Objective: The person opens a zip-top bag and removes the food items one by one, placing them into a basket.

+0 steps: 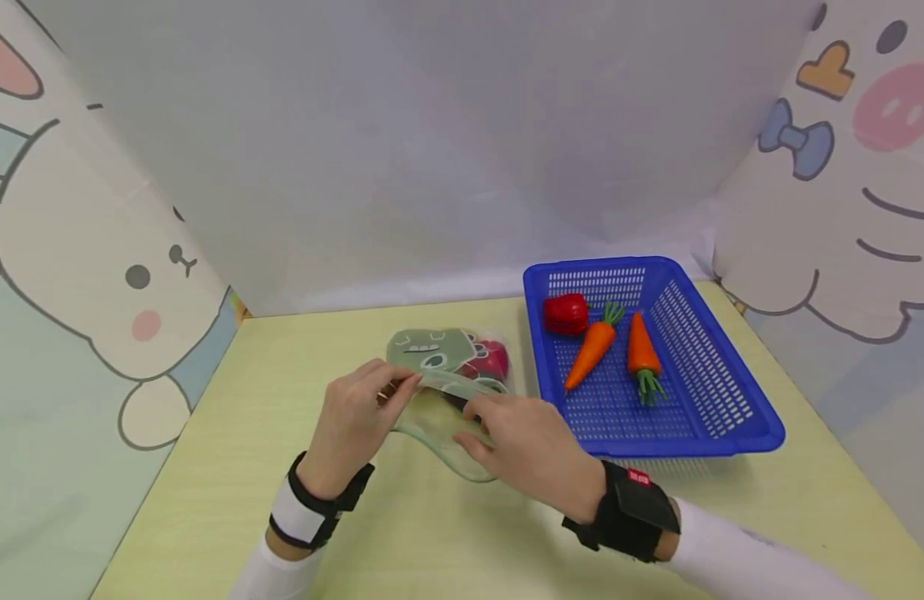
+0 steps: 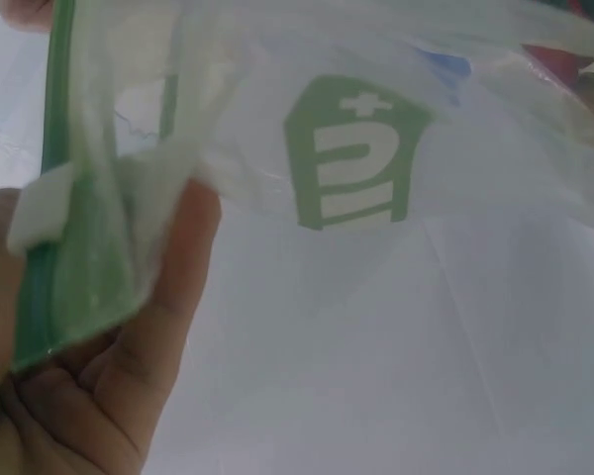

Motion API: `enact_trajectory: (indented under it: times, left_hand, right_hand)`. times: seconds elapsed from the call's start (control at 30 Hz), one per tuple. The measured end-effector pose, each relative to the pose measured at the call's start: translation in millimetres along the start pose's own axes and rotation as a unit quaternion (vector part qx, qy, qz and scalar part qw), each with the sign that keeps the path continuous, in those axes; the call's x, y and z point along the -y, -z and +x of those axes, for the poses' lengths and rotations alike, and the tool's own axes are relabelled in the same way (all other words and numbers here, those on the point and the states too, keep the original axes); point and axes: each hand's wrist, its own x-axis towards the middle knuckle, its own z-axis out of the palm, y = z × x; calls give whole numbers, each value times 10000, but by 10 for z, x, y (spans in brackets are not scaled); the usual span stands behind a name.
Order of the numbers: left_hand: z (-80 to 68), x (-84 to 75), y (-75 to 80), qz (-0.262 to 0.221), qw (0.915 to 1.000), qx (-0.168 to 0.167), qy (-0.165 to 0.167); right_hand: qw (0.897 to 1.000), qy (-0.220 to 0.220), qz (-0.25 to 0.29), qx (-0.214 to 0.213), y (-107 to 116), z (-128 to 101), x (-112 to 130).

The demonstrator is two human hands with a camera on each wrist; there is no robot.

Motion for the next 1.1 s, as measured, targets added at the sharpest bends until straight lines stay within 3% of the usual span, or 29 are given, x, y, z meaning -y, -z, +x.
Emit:
enact_trajectory:
  times: [0.27,0.47,0.53,0.63,0.77,0.87,0.97,1.1]
  left_hand:
    - [-2,2,5,26,10000,-9,-26]
    - [4,1,2,-19,10000,10,-52]
    - [3,4,-4,-47,10000,17,-75]
    - [1,8,-9,-74,9999,31,-66]
    - [-3,12,-21,-34,10000,53,-71]
    - [-4,15,-32,3,9999,72,-84]
    - [-4,15,-34,4,9999,85,-73]
    - [-4,20,-18,7,9999,115,-45]
  right_hand:
    - [9965,462,-697,71,-447,166,-48]
    - [9951,-48,-893,419,-639,257,-105]
    - [9923,-115,-1185,338,-715,266,-142]
    - [9770,73,-2131,-75,-854,267,-199]
    - [9349,410,-3435,-797,-1039,248,-250]
    - [9254,486,-3633,-962,-1128,230,-268]
    - [9320,464,-3507,-793,-1168,227,-266]
    - [9513,350,-3034,-420,-1154,241,-233]
